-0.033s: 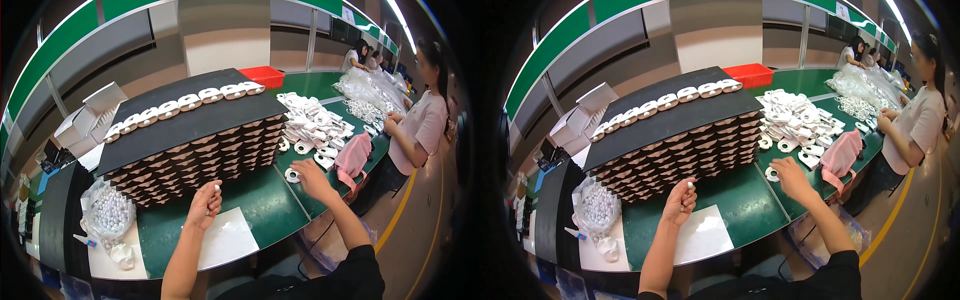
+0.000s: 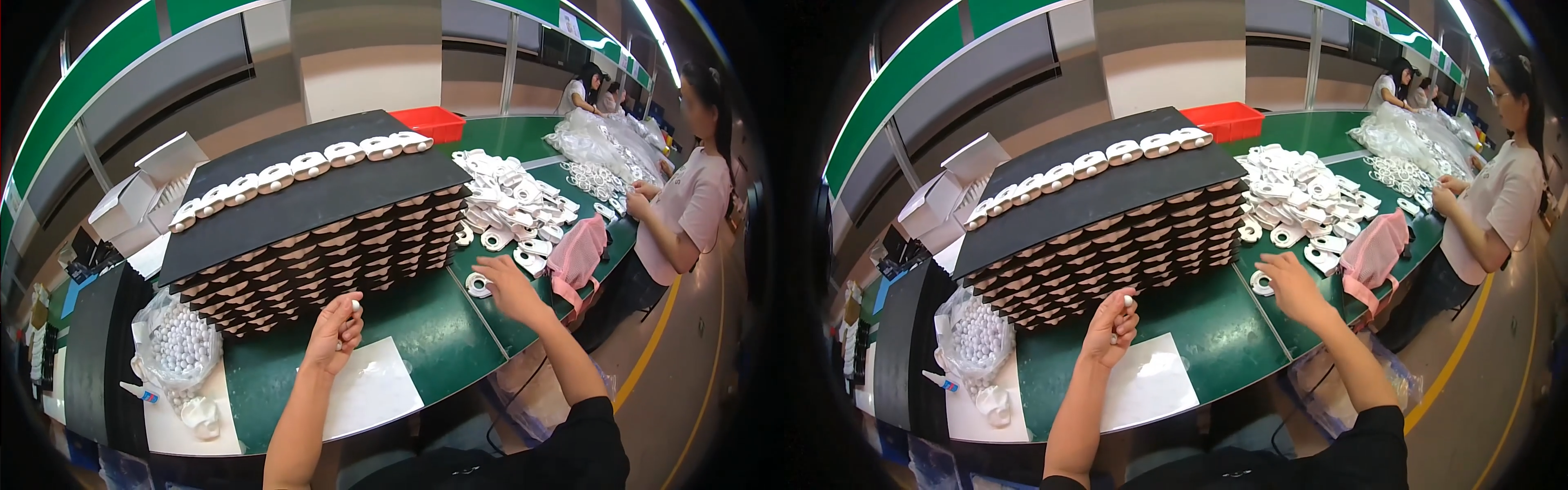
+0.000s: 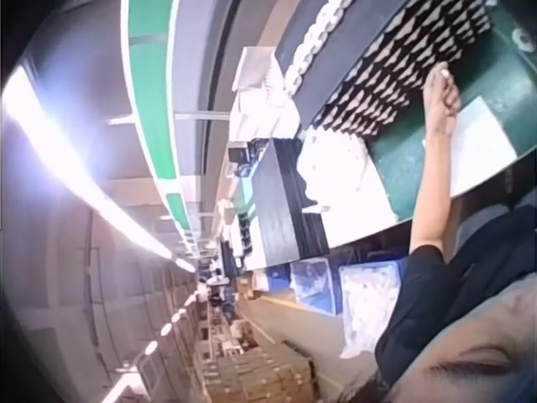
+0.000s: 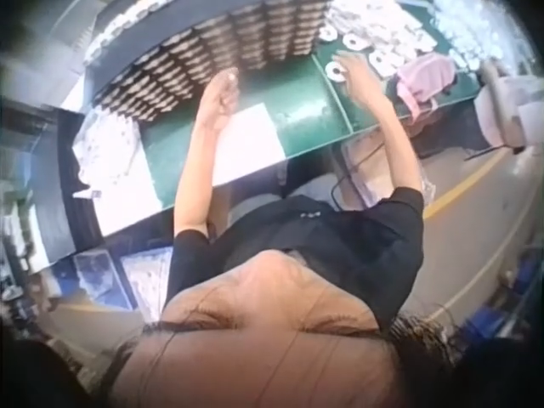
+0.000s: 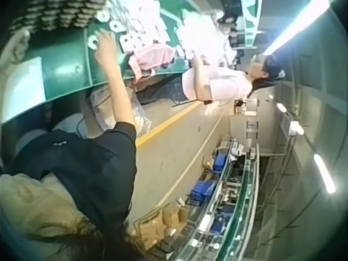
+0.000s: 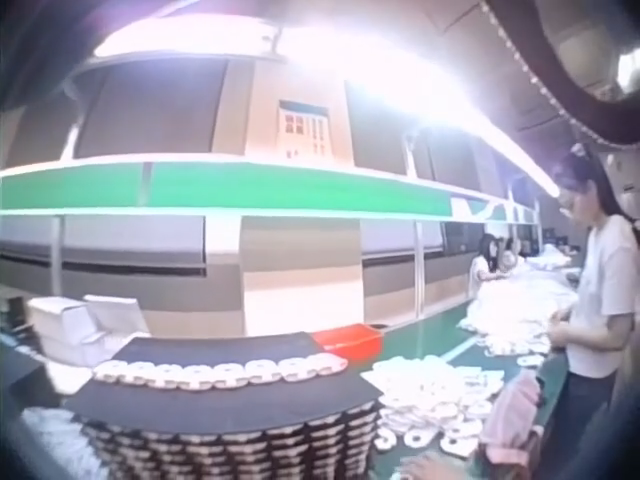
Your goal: Assembling white plastic lighting components at a factory workbench.
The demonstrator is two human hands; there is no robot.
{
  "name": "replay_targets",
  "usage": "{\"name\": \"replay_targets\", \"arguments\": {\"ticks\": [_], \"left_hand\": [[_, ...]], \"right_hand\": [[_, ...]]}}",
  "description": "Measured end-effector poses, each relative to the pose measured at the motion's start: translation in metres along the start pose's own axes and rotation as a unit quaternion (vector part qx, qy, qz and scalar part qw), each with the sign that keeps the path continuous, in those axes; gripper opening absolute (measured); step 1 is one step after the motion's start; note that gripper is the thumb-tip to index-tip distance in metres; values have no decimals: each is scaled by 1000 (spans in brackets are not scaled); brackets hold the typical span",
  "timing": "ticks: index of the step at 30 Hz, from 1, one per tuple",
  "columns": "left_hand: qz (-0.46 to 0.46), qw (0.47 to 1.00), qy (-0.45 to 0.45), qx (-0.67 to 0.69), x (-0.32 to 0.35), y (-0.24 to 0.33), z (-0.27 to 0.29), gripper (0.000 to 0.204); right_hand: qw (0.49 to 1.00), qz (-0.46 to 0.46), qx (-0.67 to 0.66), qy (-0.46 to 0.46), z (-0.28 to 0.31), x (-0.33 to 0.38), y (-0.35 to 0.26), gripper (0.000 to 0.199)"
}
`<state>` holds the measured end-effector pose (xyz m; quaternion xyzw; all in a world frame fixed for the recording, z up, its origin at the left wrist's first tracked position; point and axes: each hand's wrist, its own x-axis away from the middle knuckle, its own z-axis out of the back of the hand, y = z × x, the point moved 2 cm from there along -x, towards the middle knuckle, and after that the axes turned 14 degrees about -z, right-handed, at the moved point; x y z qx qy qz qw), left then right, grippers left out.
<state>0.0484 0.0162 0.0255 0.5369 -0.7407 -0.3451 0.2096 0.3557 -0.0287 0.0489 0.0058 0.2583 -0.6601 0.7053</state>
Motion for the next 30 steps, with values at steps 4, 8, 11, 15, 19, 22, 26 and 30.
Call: {"name": "replay_targets", "arguments": {"ticks": [4,8,11,15,19,22,26,30], "left_hand": [[5,999,-37,15,0,4,-6,21],[-22,999,-50,-3,2,7,-8,18],[-35,998,-49,-21,3,6,-5,14],[-25,999,-25,-22,3,8,-1,13],[-28,999,-21,-19,1,11,-5,22],[-43,999,-19,-16,-2,13,-1,24],[-61,998,-12,-12,-5,13,6,24],[-72,997,-13,-4,-5,13,10,22]], "right_hand": [[991,-19,115,-60,-11,-9,23,44],[988,-73,122,-64,5,-7,13,34],[986,-97,111,-77,20,-3,-14,24],[992,-34,-111,-51,13,0,-55,11],[866,-142,-451,-164,-31,24,-91,12],[778,-166,-554,-247,-66,44,-114,15],[757,-167,-575,-261,-92,49,-134,15],[796,-151,-532,-246,-97,42,-144,15]]}}
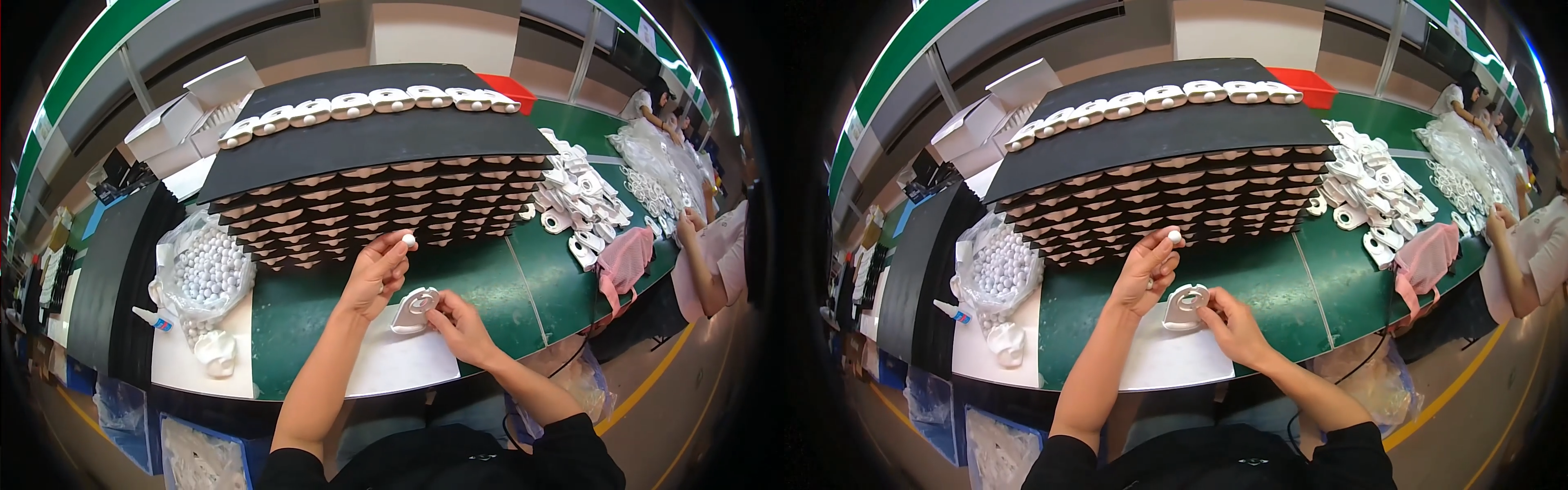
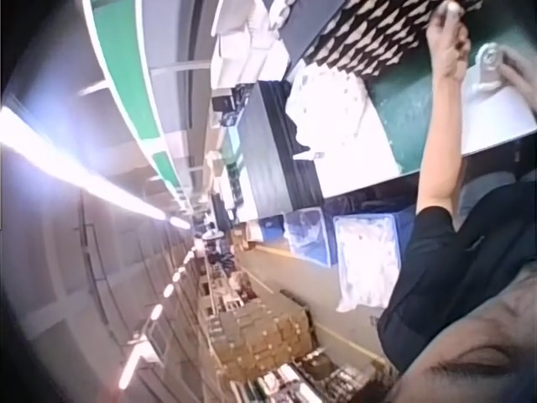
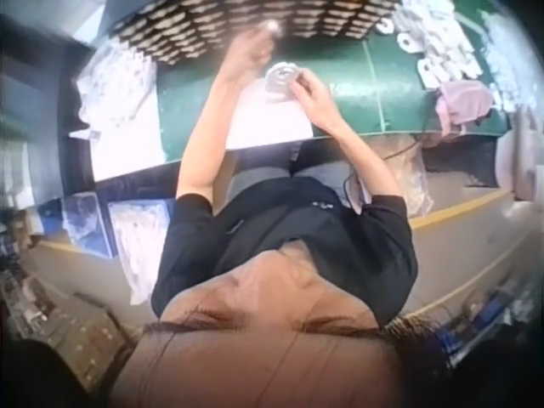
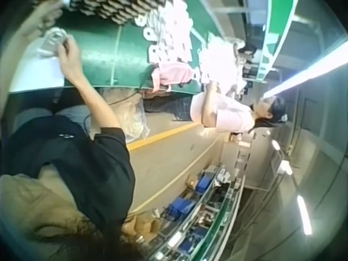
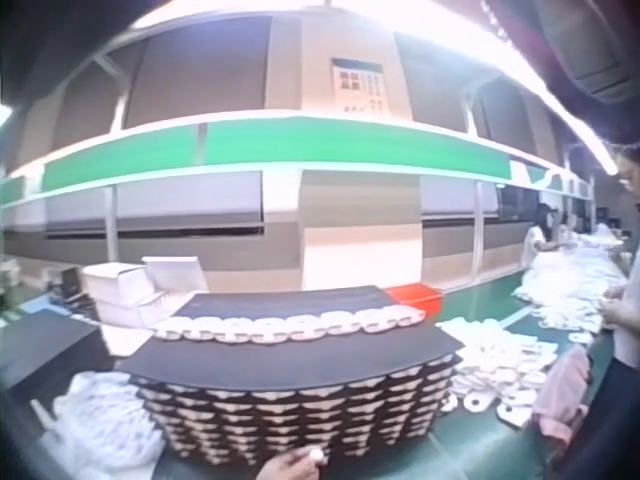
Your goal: Assembling white plastic lighting components at a factory workbench.
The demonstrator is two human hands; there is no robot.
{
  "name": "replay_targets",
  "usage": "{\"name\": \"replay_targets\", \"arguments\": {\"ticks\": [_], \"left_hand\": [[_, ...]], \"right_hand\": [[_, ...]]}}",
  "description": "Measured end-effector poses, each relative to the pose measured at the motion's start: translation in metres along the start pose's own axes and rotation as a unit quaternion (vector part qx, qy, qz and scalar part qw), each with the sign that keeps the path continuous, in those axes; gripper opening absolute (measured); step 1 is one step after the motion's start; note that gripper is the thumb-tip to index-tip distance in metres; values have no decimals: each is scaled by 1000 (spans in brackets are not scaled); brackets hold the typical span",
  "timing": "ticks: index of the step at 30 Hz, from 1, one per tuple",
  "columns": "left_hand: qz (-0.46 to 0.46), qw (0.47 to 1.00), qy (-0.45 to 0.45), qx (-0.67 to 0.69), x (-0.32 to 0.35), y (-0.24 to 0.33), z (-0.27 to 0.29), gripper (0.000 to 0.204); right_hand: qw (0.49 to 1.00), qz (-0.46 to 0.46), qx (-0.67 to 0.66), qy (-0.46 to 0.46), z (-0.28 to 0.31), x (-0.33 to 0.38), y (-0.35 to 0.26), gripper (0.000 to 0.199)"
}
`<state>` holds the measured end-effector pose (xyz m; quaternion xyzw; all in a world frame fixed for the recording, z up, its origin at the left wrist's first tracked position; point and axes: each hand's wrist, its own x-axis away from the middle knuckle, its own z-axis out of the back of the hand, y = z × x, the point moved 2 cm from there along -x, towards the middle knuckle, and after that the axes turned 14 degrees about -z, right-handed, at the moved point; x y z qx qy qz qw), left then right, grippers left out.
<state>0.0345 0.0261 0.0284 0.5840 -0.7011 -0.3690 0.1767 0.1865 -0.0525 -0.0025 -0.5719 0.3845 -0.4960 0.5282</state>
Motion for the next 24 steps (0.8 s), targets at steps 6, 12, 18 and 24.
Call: {"name": "replay_targets", "arguments": {"ticks": [6,12,18,24], "left_hand": [[-5,1000,11,17,-1,-1,1,22],[-1,1000,18,7,1,-2,-2,20],[4,1000,25,12,-1,-2,1,17],[2,1000,19,9,-1,1,-2,19]], "right_hand": [[994,19,107,15,-4,-1,1,15],[990,37,135,33,-5,1,-2,15],[989,54,127,52,-3,-2,2,14],[943,177,274,74,-12,6,-11,15]]}}
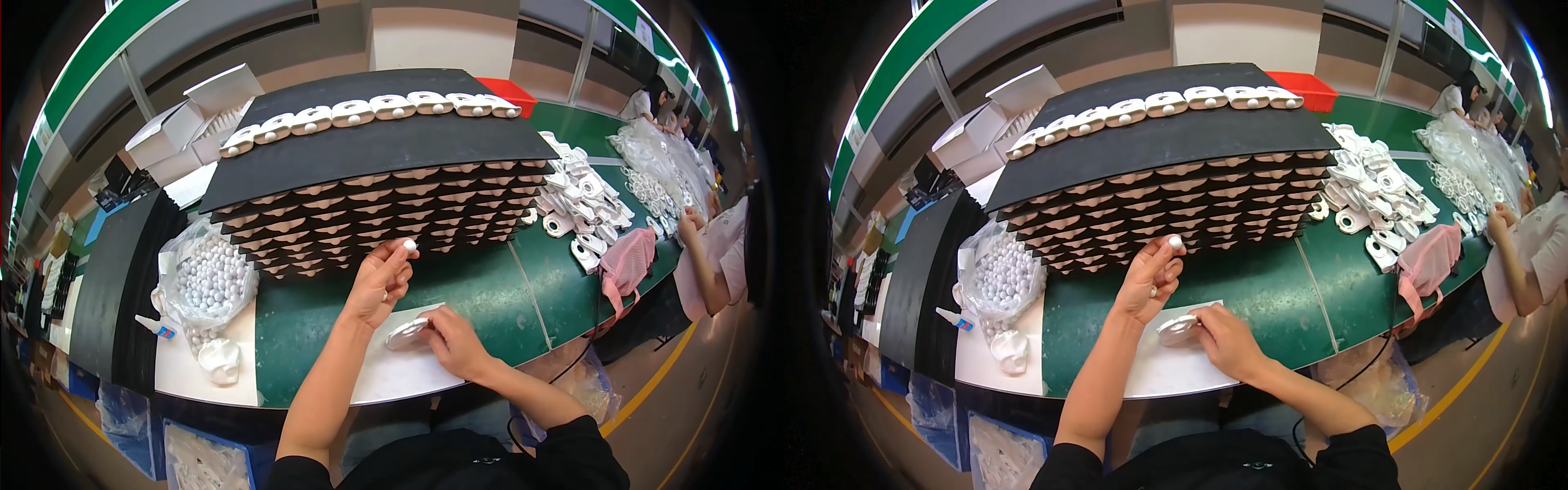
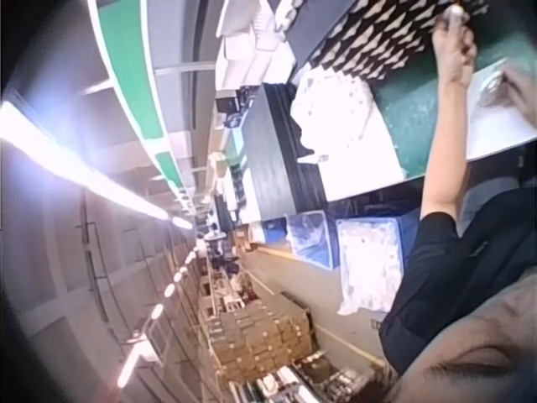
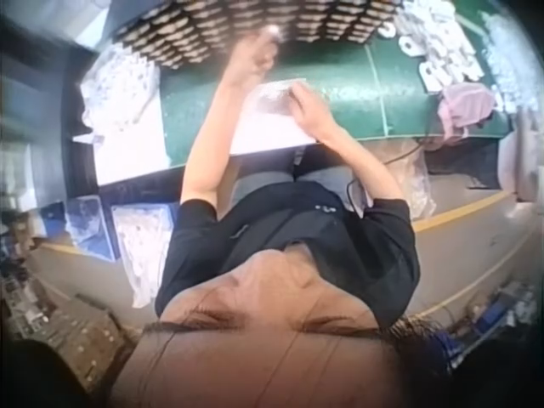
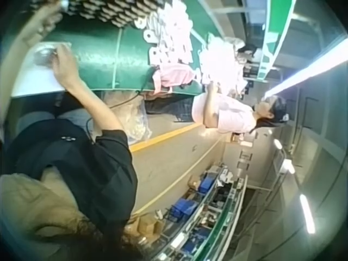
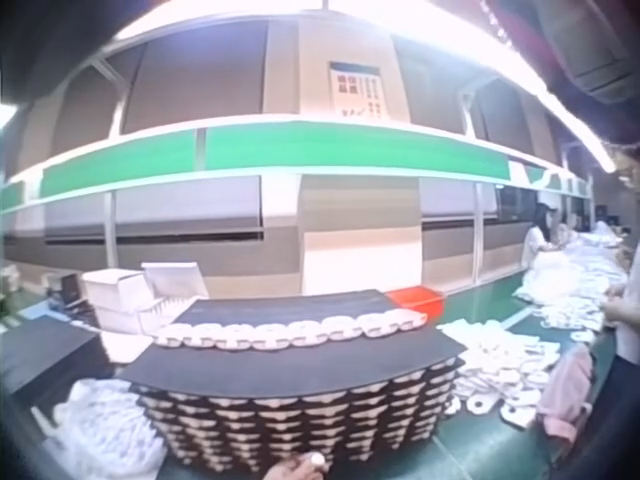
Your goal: Assembling white plastic lighting components at a factory workbench.
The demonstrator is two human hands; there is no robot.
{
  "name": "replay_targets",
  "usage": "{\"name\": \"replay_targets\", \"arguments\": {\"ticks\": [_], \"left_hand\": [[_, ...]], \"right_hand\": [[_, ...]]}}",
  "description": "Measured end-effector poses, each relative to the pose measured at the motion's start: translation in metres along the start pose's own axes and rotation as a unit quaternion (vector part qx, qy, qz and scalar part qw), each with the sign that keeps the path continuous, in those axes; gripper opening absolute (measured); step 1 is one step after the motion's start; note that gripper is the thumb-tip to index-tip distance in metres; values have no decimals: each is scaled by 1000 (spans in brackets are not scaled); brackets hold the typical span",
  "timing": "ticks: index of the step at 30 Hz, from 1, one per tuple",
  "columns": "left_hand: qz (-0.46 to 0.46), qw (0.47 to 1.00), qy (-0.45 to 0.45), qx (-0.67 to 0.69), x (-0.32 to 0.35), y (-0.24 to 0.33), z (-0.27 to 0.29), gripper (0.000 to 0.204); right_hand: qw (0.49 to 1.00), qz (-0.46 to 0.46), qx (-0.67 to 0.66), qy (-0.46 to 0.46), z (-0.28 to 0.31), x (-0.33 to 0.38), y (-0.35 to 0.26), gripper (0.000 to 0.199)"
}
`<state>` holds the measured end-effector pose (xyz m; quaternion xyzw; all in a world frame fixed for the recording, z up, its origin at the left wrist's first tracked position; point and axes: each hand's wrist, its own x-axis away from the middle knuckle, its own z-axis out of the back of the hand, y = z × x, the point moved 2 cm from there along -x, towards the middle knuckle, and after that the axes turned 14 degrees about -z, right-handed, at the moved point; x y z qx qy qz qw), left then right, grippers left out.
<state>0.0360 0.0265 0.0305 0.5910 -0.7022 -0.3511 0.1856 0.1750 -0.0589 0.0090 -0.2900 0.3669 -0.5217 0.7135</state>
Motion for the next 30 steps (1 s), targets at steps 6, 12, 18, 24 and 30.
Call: {"name": "replay_targets", "arguments": {"ticks": [6,12,18,24,30], "left_hand": [[-2,1000,-24,-15,2,1,-2,18],[7,999,-24,-34,5,-3,-5,27],[29,998,-22,-57,5,-5,-11,21],[40,999,-8,-33,4,-6,-9,25],[33,996,17,-78,4,-5,-12,26]], "right_hand": [[980,-139,-124,-65,1,-1,16,14],[758,-202,-612,-97,22,-21,34,21],[720,-200,-655,-113,42,-33,33,23],[747,-142,-637,-123,51,-45,36,16],[949,69,-305,48,67,-51,29,20]]}}
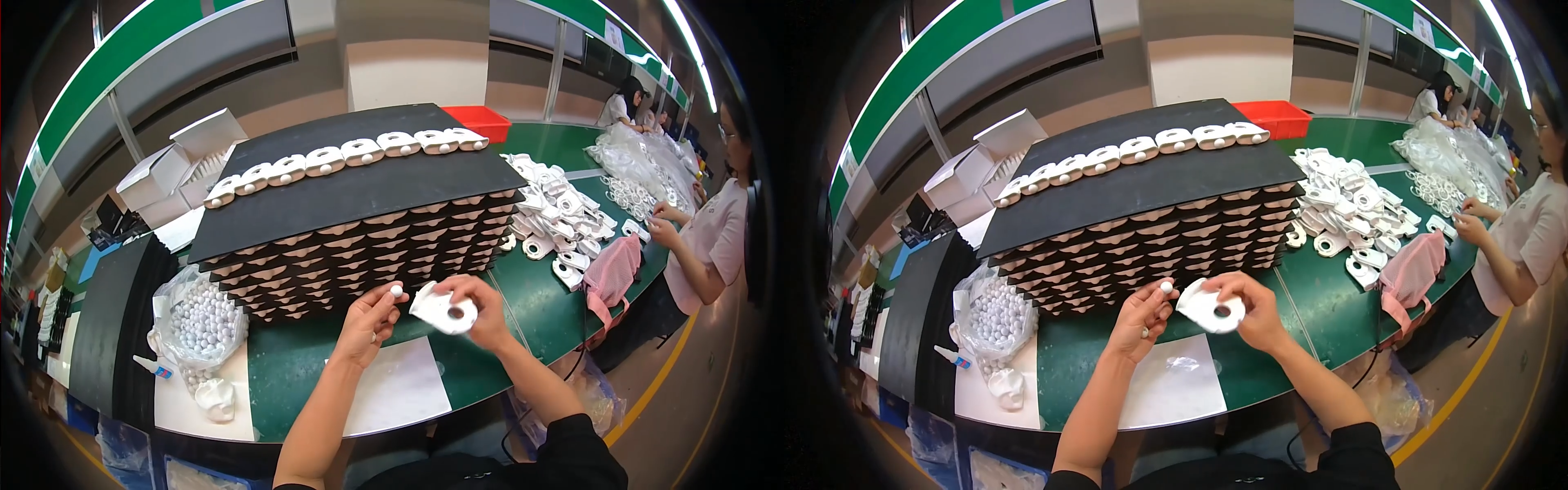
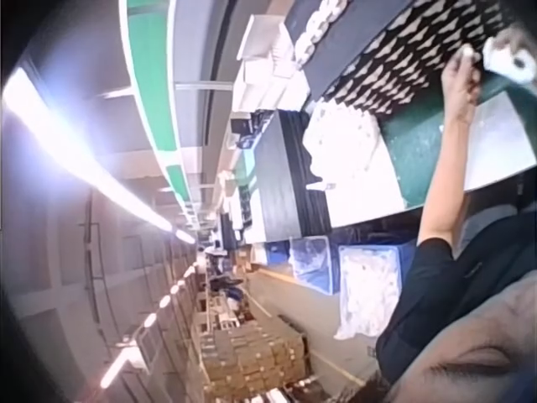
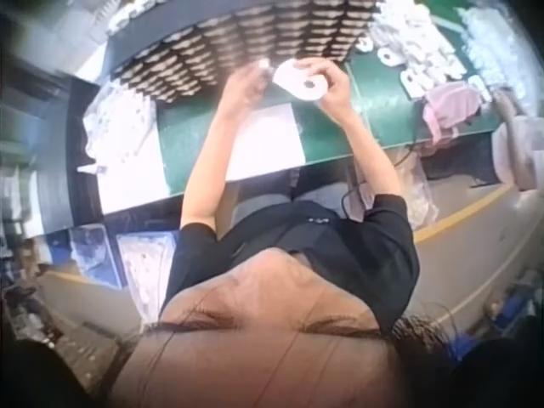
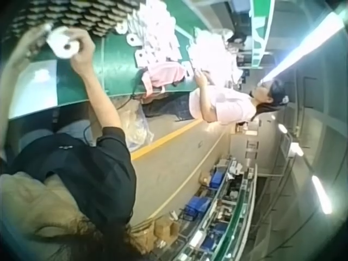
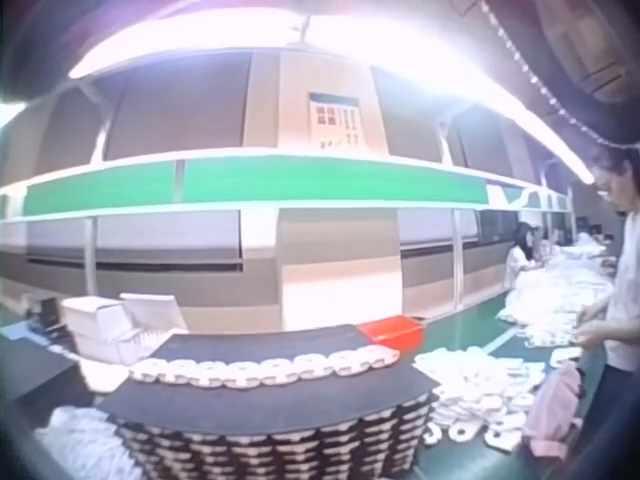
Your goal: Assembling white plastic lighting components at a factory workbench.
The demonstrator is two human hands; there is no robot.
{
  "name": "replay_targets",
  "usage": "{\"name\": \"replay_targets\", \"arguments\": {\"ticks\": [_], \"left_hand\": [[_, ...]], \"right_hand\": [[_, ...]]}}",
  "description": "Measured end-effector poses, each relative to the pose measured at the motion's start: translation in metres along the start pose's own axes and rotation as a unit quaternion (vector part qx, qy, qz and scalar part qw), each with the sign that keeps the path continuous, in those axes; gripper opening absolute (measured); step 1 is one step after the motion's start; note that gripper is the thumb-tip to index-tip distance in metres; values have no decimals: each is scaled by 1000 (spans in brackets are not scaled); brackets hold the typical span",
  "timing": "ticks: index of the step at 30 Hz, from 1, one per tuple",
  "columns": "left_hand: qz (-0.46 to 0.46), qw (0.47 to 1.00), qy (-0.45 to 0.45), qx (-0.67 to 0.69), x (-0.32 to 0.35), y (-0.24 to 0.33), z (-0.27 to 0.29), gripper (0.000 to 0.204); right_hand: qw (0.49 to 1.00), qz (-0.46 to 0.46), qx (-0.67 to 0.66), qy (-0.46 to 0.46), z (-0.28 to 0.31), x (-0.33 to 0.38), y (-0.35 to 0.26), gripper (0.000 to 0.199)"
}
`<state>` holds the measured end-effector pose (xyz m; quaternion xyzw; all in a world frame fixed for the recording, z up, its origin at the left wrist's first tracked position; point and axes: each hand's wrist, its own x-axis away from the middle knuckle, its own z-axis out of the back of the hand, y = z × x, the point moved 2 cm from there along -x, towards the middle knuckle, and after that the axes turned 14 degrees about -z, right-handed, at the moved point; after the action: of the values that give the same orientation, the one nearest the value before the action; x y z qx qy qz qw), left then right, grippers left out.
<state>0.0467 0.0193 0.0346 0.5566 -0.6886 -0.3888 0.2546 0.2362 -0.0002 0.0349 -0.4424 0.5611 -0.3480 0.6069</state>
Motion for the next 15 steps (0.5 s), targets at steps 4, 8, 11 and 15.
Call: {"name": "replay_targets", "arguments": {"ticks": [4,8,11,15], "left_hand": [[-6,1000,14,-3,1,-1,-1,28],[-28,1000,4,-15,3,-2,-2,27],[-26,999,-6,-25,3,-2,-2,25],[-26,999,-12,-30,2,-3,-4,25]], "right_hand": [[922,251,292,39,-4,8,-21,24],[896,294,332,23,-8,13,-21,25],[910,274,309,35,-8,13,-19,24],[992,104,54,47,-8,12,1,19]]}}
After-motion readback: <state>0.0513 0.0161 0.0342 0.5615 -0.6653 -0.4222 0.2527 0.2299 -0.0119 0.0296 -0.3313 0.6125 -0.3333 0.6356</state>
